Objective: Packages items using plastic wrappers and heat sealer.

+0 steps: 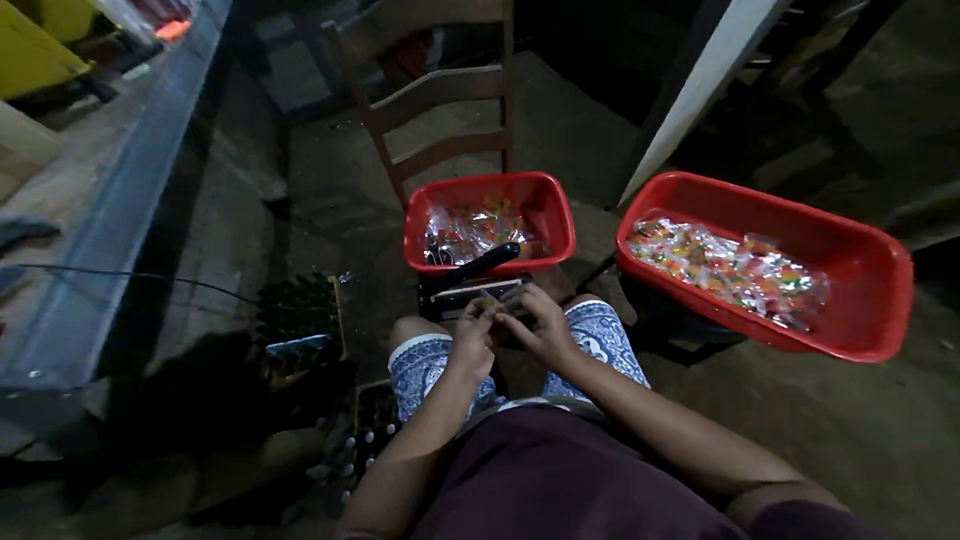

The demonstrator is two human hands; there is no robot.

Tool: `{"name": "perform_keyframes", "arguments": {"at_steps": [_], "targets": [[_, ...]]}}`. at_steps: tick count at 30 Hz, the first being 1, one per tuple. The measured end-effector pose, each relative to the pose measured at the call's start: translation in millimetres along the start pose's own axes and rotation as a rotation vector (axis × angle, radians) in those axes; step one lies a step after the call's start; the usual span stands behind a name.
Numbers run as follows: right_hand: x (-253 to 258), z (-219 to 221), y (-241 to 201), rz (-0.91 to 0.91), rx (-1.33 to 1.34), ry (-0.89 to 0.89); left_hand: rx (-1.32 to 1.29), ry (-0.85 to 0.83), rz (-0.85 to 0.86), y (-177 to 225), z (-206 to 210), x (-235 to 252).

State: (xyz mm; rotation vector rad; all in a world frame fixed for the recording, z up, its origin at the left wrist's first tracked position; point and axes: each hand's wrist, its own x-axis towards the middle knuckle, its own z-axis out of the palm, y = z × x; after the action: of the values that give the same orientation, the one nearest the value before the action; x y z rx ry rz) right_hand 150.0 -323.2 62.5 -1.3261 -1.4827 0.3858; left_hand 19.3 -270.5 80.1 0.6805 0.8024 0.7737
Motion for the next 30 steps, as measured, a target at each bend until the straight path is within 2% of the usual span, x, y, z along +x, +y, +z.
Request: {"name": "perform_keyframes", "arguments": {"at_steps": [3,6,9,13,18,21,23,24,26,28,30], "targets": [[12,2,-2,0.173,0.262,-0.103,-0.014,0.010,0.066,12,-10,7],[31,8,-5,0.408,0.499,-0.107,0.016,0.021,0.122,26,-21,17],[56,15,-4,0.461,0.533,-0.114,0.060,0.025,0.148,42,-29,32],[115,24,5,0.426,0.333,-0.196,-0.018,0.071,0.151,67,-36,73],[196,59,29,0.269,0.051,-0.314,-0.222,0.129,0.143,92,-43,141],[232,83,53,0.279,0.074,-0.407,-0.175,0.158,0.178,95,-63,176],[251,97,80,0.374,0.123,-0.460,-0.212,0.231,0.169,98,-78,192],[260,105,95,0.434,0.086,-0.516,-0.236,0.265,0.164,99,-85,198],[273,120,124,0.494,-0.137,-0.742,-0.262,0.318,0.139,100,-99,205],[270,140,160,0.437,-0.366,-0.993,-0.255,0.333,0.109,99,-109,209],[260,165,188,0.438,-0.529,-1.148,-0.249,0.353,0.094,98,-116,213]]}}
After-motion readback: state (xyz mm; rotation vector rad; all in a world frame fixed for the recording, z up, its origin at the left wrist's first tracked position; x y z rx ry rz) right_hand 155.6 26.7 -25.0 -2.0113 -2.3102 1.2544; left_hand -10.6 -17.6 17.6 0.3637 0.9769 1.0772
